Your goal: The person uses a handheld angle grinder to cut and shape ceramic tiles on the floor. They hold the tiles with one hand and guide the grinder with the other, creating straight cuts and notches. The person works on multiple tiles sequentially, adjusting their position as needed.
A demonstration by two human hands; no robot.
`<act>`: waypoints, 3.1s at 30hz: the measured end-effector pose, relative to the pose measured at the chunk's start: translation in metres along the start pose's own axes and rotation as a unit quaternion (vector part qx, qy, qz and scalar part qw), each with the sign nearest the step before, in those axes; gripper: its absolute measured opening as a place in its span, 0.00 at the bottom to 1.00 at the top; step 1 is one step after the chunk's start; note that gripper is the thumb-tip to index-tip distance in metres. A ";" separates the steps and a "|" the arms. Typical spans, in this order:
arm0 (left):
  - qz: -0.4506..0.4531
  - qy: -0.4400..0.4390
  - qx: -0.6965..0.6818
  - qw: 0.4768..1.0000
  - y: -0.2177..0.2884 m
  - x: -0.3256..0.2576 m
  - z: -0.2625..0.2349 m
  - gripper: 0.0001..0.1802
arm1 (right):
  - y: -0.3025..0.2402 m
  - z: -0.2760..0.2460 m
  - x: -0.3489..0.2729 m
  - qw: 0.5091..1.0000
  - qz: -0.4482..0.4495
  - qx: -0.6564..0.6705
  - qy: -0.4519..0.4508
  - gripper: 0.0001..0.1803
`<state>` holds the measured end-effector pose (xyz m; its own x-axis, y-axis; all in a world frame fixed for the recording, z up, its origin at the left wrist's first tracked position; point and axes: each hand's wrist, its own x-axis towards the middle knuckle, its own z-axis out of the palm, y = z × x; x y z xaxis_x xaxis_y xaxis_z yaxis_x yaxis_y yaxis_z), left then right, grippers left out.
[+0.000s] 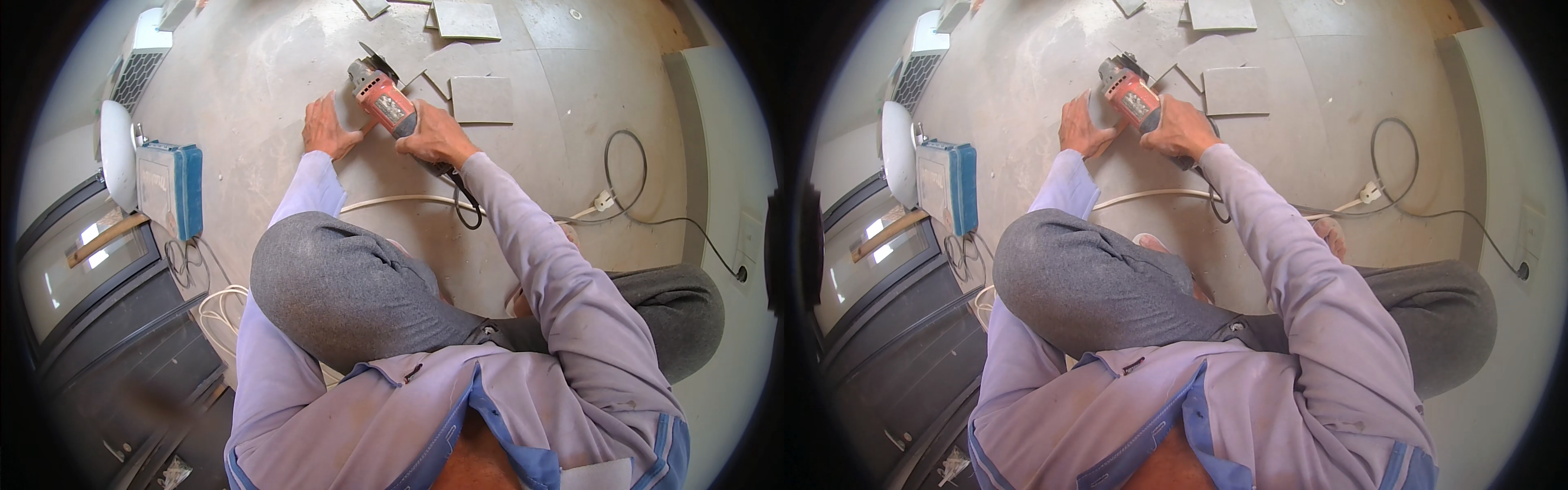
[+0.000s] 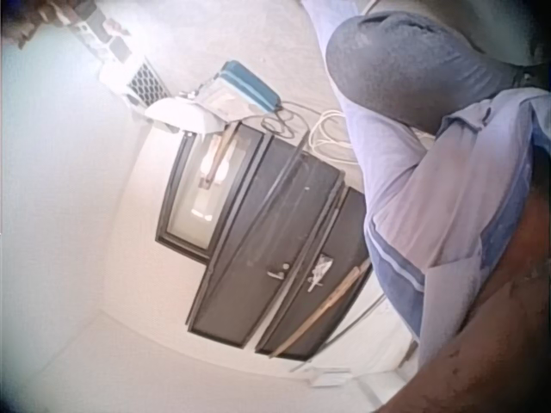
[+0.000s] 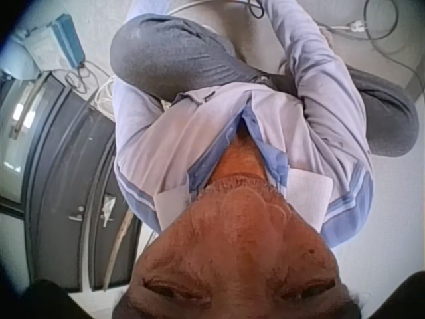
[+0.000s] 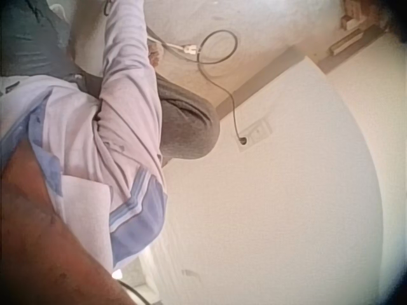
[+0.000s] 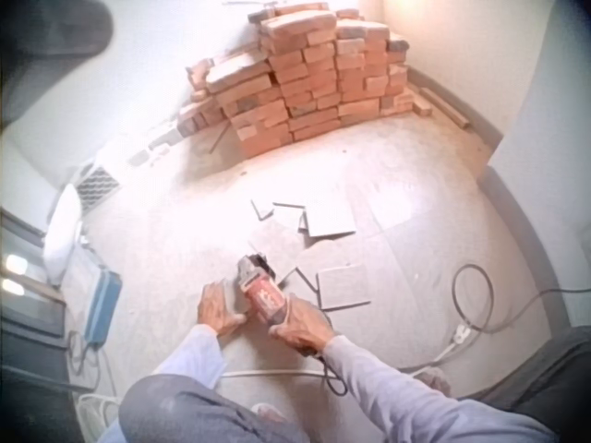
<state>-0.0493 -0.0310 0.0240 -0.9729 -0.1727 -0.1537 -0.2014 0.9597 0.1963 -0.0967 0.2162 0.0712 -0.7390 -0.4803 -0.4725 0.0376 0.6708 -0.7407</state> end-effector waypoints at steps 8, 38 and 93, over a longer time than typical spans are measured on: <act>0.004 -0.023 0.024 0.999 0.006 0.006 -0.004 0.61 | 0.002 -0.002 -0.002 1.000 0.000 0.002 0.007 0.36; -0.014 -0.038 0.018 0.999 0.007 0.010 -0.018 0.60 | 0.000 0.000 -0.004 1.000 0.001 0.004 0.005 0.35; 0.127 0.159 0.086 0.975 -0.012 0.121 0.030 0.45 | 0.125 -0.108 -0.078 0.935 0.087 0.211 0.272 0.30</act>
<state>-0.1616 -0.0565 -0.0257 -0.9805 0.0415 0.1922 0.0462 0.9987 0.0198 -0.1066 0.3988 0.0666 -0.9254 0.0498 -0.3758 0.3662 0.3733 -0.8524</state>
